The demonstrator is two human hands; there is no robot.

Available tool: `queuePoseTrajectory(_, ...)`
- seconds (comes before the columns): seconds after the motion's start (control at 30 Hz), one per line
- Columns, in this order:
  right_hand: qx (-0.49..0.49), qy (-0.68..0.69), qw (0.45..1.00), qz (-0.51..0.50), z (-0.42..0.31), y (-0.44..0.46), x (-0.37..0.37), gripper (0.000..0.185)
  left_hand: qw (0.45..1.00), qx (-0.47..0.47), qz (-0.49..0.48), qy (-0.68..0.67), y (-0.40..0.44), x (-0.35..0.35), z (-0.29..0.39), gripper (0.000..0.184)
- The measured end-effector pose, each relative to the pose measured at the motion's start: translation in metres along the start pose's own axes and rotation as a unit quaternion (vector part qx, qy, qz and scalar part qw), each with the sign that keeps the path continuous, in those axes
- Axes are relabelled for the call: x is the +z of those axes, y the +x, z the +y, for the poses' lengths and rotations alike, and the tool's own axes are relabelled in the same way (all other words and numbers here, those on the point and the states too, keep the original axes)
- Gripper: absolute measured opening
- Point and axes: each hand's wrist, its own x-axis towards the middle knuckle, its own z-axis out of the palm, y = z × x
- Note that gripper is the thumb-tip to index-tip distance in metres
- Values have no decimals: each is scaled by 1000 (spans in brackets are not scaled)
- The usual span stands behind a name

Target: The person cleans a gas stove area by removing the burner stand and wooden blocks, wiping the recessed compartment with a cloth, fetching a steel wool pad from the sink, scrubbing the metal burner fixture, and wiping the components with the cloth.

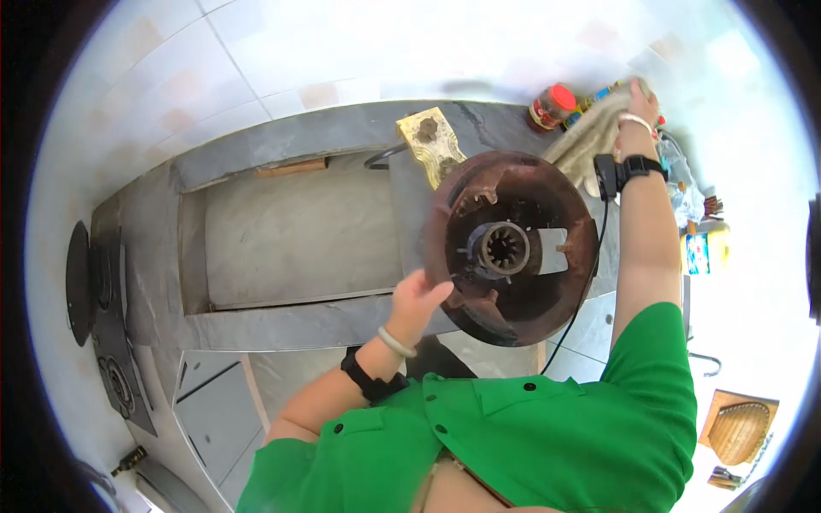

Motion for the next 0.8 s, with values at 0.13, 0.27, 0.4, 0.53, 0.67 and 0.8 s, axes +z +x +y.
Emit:
queuePoseTrajectory(0.13, 48, 27, 996, -66, -23, -40, 56, 68, 963, 140, 123, 193, 57, 9, 42, 51)
queuePoseTrajectory(0.27, 52, -44, 984, -165, 4, -20, 78, 84, 922, 97, 5, 374, 113, 23, 101, 52)
queuePoseTrajectory(0.4, 19, 41, 973, -227, 32, 9, 90, 84, 940, 76, 10, 334, 117, 23, 102, 42)
queuePoseTrajectory(0.53, 43, -8, 997, -62, 27, 36, 72, 85, 947, 79, 63, 305, 88, 9, 97, 38)
queuePoseTrajectory(0.67, 16, -45, 999, 5, -17, 80, 40, 84, 952, 80, 103, 276, 70, -1, 97, 36)
queuePoseTrajectory(0.8, -132, -132, 976, -109, -80, 92, -11, 57, 948, 96, 112, 283, 65, 3, 102, 38)
